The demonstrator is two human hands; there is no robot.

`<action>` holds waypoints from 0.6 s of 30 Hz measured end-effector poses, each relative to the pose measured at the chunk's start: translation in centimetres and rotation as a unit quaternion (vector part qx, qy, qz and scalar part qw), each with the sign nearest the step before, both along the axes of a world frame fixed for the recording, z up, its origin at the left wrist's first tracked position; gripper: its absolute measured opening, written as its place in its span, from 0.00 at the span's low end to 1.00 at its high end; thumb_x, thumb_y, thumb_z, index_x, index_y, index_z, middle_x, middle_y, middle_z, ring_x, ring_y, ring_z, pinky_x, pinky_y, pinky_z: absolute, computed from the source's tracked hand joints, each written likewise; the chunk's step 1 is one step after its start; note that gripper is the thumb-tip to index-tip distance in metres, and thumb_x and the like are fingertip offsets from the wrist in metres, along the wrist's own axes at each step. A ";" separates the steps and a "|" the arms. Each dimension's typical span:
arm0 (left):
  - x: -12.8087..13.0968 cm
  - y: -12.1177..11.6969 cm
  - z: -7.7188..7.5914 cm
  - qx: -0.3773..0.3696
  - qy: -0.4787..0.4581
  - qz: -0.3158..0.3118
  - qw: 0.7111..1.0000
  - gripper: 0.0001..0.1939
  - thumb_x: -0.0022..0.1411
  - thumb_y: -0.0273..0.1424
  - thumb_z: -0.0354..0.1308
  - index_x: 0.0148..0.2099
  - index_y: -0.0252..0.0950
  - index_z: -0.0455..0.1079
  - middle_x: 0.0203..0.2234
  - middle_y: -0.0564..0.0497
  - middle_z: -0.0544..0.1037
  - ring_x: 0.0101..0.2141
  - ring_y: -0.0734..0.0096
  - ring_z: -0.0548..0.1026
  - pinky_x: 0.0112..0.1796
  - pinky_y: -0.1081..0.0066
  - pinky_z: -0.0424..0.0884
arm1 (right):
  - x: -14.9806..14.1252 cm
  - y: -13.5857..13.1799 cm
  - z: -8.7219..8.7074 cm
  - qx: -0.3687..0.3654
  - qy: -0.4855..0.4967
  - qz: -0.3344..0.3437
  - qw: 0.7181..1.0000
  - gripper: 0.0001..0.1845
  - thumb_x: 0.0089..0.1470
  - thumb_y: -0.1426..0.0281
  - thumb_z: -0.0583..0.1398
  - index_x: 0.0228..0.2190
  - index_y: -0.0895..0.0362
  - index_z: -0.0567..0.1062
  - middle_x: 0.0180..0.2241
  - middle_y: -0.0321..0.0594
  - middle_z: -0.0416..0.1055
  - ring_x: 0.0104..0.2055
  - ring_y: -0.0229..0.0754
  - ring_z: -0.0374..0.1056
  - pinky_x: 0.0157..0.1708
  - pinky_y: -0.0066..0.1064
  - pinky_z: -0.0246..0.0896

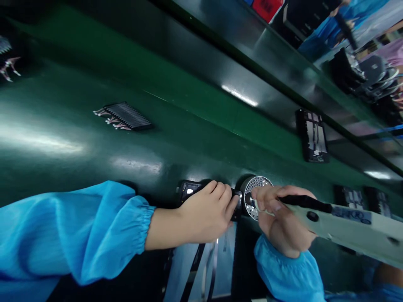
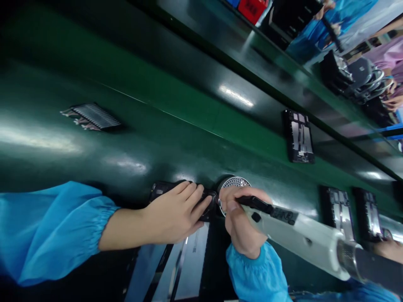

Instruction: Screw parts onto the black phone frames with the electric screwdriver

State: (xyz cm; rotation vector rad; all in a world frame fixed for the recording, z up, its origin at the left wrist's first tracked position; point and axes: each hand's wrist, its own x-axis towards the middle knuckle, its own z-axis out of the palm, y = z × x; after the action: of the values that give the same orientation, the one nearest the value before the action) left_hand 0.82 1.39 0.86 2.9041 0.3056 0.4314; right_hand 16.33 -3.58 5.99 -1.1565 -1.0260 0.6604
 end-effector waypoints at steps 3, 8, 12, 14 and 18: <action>-0.1 0.0 -0.1 0.004 -0.013 0.005 1.000 0.27 0.72 0.40 0.47 0.59 0.23 0.69 0.47 0.30 0.77 0.47 0.43 0.75 0.45 0.53 0.69 | 0.9 -0.9 0.6 -0.001 0.003 -0.014 1.000 0.16 0.52 0.79 0.59 0.42 0.54 0.76 0.20 0.31 0.66 0.21 0.37 0.62 0.27 0.36 0.64; -0.2 0.1 -0.2 0.011 -0.025 0.010 1.000 0.26 0.72 0.40 0.47 0.58 0.23 0.70 0.47 0.29 0.77 0.47 0.44 0.76 0.45 0.53 0.70 | 3.1 -4.0 1.0 -0.006 0.013 -0.059 0.998 0.16 0.51 0.78 0.58 0.41 0.55 0.76 0.19 0.31 0.63 0.22 0.37 0.62 0.29 0.36 0.64; -0.1 0.2 -0.3 0.013 -0.026 0.001 1.000 0.26 0.71 0.40 0.49 0.58 0.23 0.71 0.46 0.29 0.78 0.47 0.42 0.76 0.46 0.51 0.70 | 3.3 -4.8 -0.2 0.001 0.014 -0.096 0.995 0.15 0.51 0.78 0.58 0.40 0.54 0.76 0.19 0.30 0.63 0.22 0.37 0.61 0.29 0.36 0.63; -0.1 0.2 -0.2 0.014 -0.028 0.000 1.000 0.26 0.71 0.40 0.50 0.58 0.22 0.70 0.47 0.28 0.77 0.47 0.42 0.76 0.46 0.50 0.70 | 3.2 -4.4 -0.8 0.003 0.008 -0.101 0.995 0.15 0.51 0.78 0.58 0.40 0.53 0.76 0.19 0.30 0.63 0.21 0.37 0.62 0.29 0.36 0.63; 0.0 0.3 -0.1 0.015 -0.027 -0.001 1.000 0.26 0.70 0.39 0.50 0.58 0.21 0.70 0.47 0.28 0.77 0.46 0.42 0.77 0.46 0.51 0.72 | 3.1 -3.6 -1.2 0.005 -0.001 -0.122 0.993 0.14 0.50 0.78 0.59 0.39 0.53 0.76 0.19 0.30 0.64 0.21 0.37 0.62 0.29 0.36 0.63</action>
State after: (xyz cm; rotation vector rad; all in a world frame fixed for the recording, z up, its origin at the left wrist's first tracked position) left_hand 0.78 1.72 0.81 2.9155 0.2899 0.5165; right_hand 19.47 -7.19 4.81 -1.2490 -0.8710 0.4595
